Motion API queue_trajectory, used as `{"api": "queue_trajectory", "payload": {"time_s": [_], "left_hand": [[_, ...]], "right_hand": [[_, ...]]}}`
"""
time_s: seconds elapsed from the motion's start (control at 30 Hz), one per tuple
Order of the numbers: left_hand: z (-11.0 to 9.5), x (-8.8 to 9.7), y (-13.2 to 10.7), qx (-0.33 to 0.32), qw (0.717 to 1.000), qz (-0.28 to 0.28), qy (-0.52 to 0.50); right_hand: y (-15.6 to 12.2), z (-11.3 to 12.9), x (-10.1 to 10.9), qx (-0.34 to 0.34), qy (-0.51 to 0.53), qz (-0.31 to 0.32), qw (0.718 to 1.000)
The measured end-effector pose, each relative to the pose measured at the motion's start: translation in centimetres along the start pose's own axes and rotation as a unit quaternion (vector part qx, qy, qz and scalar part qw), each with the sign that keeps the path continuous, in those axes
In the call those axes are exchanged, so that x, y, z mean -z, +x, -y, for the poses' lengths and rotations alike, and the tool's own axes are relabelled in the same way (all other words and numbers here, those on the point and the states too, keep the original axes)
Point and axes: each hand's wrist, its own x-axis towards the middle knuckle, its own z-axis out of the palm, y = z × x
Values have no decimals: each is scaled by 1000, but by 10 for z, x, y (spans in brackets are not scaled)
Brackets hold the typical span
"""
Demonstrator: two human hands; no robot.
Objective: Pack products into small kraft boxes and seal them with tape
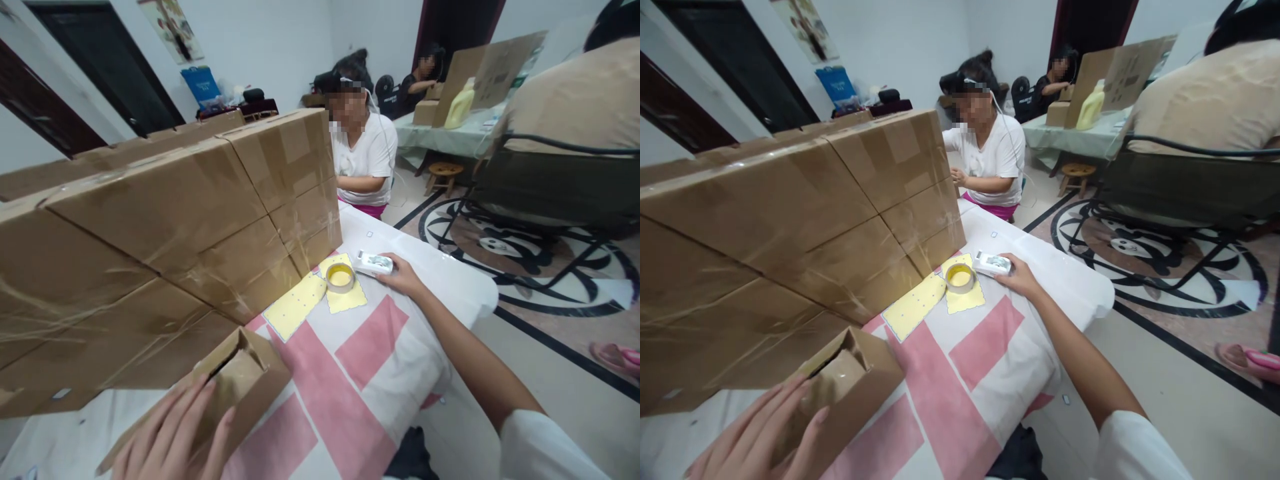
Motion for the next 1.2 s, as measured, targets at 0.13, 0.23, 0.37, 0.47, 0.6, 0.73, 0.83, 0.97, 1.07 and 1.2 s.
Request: {"api": "queue_trajectory", "payload": {"time_s": [0.13,0.23,0.37,0.47,0.6,0.73,0.83,0.97,1.07,1.2], "left_hand": [[-51,-22,38,-99,984,-140,-52],[-89,-42,49,-105,976,-101,-162],[-131,-68,64,-67,949,0,-308],[-145,-90,83,4,943,69,-327],[-149,-116,101,56,933,201,-292],[-151,-128,101,86,918,271,-277],[-149,-129,99,106,909,285,-287],[-143,-128,102,115,890,291,-332],[-140,-131,106,155,839,326,-407],[-139,-137,109,183,799,341,-459]], "right_hand": [[-9,10,1,54,58,38,996],[-17,21,2,79,79,79,991],[-24,36,-1,103,105,193,970],[-28,44,-12,131,107,289,942],[-36,46,-32,183,82,352,915],[-41,44,-43,206,56,369,905],[-42,43,-45,204,46,381,901],[-41,42,-46,208,54,388,896],[-40,43,-47,209,62,392,894],[-39,44,-47,210,68,395,892]]}}
